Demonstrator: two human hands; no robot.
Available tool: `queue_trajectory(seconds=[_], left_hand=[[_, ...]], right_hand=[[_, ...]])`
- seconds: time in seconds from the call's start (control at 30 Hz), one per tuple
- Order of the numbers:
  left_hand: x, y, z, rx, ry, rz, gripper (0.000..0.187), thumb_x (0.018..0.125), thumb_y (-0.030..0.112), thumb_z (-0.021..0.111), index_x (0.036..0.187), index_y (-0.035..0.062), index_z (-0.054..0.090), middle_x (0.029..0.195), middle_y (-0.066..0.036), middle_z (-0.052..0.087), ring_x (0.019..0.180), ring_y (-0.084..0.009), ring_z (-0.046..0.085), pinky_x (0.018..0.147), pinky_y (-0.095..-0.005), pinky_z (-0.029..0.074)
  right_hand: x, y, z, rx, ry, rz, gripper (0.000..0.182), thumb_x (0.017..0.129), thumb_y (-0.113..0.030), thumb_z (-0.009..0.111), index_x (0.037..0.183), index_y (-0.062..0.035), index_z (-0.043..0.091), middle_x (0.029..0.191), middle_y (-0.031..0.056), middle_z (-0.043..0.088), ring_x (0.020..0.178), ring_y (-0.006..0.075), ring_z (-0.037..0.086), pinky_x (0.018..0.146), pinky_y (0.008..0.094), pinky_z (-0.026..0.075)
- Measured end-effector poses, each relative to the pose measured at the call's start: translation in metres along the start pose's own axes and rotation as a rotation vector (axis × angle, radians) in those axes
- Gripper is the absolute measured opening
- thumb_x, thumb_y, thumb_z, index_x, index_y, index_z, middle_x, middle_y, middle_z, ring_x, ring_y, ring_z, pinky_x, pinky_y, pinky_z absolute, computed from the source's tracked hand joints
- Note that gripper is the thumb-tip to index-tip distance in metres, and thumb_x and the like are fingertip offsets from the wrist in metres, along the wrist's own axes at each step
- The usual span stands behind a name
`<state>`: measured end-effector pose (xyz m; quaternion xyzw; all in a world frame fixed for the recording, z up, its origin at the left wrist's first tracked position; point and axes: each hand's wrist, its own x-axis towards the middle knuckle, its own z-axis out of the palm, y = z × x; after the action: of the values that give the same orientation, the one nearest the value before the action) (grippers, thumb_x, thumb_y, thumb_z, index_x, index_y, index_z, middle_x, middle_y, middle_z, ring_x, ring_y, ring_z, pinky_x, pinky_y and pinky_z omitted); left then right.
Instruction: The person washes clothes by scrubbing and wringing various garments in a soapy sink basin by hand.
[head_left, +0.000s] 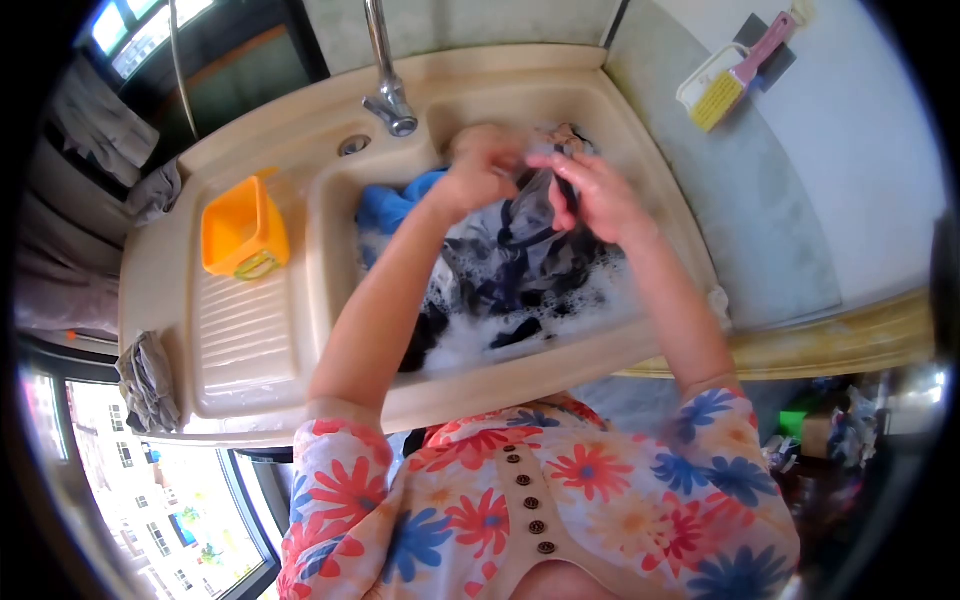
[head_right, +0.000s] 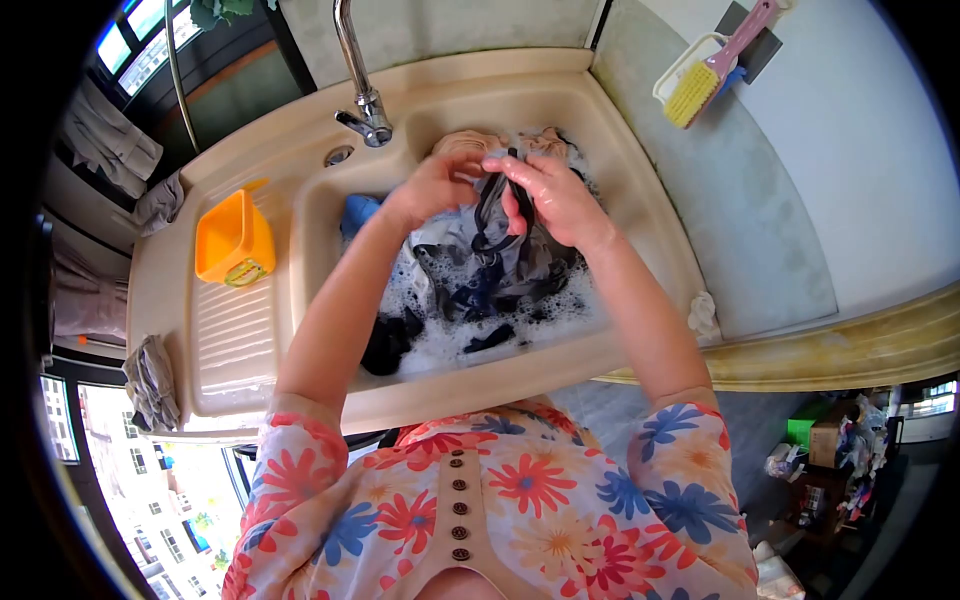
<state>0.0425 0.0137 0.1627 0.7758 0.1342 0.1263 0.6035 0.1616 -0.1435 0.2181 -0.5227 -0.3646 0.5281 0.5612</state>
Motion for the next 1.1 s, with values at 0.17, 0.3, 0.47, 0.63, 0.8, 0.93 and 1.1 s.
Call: queue_trajectory(seconds=[0.17, 0.3, 0.47, 0.63, 0.8, 0.93, 1.1], left_hand=[[-0.008, -0.054, 0.045, 0.465, 0.325, -0.243, 0.041, 0.066, 0.02, 0.062, 0.104, 0.0063, 0.058, 0.096, -0.02, 0.059, 0.092, -0.0313, 0.057, 0.081, -0.0358, 0.044], [-0.005, -0.061, 0.028, 0.502, 0.342, -0.38, 0.028, 0.068, 0.019, 0.058, 0.093, 0.0106, 0.064, 0.094, -0.017, 0.061, 0.089, -0.0331, 0.057, 0.08, -0.0378, 0.045], [-0.016, -0.004, -0.037, 0.9, 0.564, -0.283, 0.023, 0.07, 0.015, 0.049, 0.085, 0.0161, 0.066, 0.087, -0.012, 0.063, 0.082, -0.0302, 0.06, 0.073, -0.0377, 0.048], [-0.039, 0.045, -0.087, 0.991, 0.712, -0.173, 0.022, 0.068, 0.014, 0.05, 0.082, 0.0142, 0.066, 0.081, -0.011, 0.064, 0.077, -0.0299, 0.061, 0.07, -0.0379, 0.048], [-0.031, 0.058, -0.021, 0.383, 0.374, -0.097, 0.027, 0.067, 0.008, 0.059, 0.094, 0.0045, 0.063, 0.086, -0.009, 0.065, 0.082, -0.016, 0.06, 0.074, -0.0274, 0.047], [-0.016, 0.054, 0.014, -0.279, 0.13, -0.091, 0.034, 0.074, 0.015, 0.062, 0.101, -0.0048, 0.054, 0.087, -0.007, 0.059, 0.081, -0.0135, 0.053, 0.075, -0.0279, 0.042], [-0.023, 0.067, 0.003, -0.589, 0.003, -0.223, 0.031, 0.081, 0.019, 0.058, 0.102, -0.0037, 0.053, 0.067, -0.007, 0.056, 0.055, -0.0157, 0.053, 0.06, -0.0304, 0.046]], right_hand=[[-0.009, -0.051, 0.018, -0.029, -0.073, -0.056, 0.042, 0.09, -0.035, 0.042, 0.107, 0.0024, 0.051, 0.069, 0.0122, 0.058, 0.053, 0.0184, 0.057, 0.05, 0.0279, 0.046], [-0.013, -0.067, 0.005, -0.099, 0.029, -0.095, 0.042, 0.09, -0.034, 0.041, 0.102, 0.0048, 0.052, 0.077, 0.0151, 0.06, 0.058, 0.023, 0.06, 0.053, 0.0308, 0.048], [-0.013, -0.055, -0.049, 0.022, 0.259, -0.142, 0.035, 0.09, -0.027, 0.039, 0.098, 0.0042, 0.052, 0.082, 0.0158, 0.061, 0.064, 0.0247, 0.062, 0.058, 0.0354, 0.051], [-0.01, -0.045, -0.075, 0.131, 0.327, -0.198, 0.033, 0.09, -0.028, 0.041, 0.1, 0.0013, 0.052, 0.09, 0.0128, 0.061, 0.071, 0.0232, 0.061, 0.061, 0.0375, 0.051], [0.021, -0.027, -0.023, -0.004, 0.187, -0.091, 0.037, 0.086, -0.035, 0.051, 0.101, -0.0021, 0.055, 0.088, 0.0094, 0.058, 0.065, 0.017, 0.056, 0.055, 0.03, 0.052], [0.038, -0.013, -0.001, -0.36, 0.011, -0.316, 0.035, 0.086, -0.039, 0.051, 0.091, -0.005, 0.058, 0.084, 0.0017, 0.056, 0.07, 0.0114, 0.052, 0.062, 0.0274, 0.043], [0.044, 0.022, -0.005, 0.061, 0.07, -0.085, 0.037, 0.087, -0.041, 0.047, 0.09, -0.0062, 0.057, 0.084, -0.0017, 0.054, 0.079, 0.0082, 0.049, 0.067, 0.0254, 0.04]])
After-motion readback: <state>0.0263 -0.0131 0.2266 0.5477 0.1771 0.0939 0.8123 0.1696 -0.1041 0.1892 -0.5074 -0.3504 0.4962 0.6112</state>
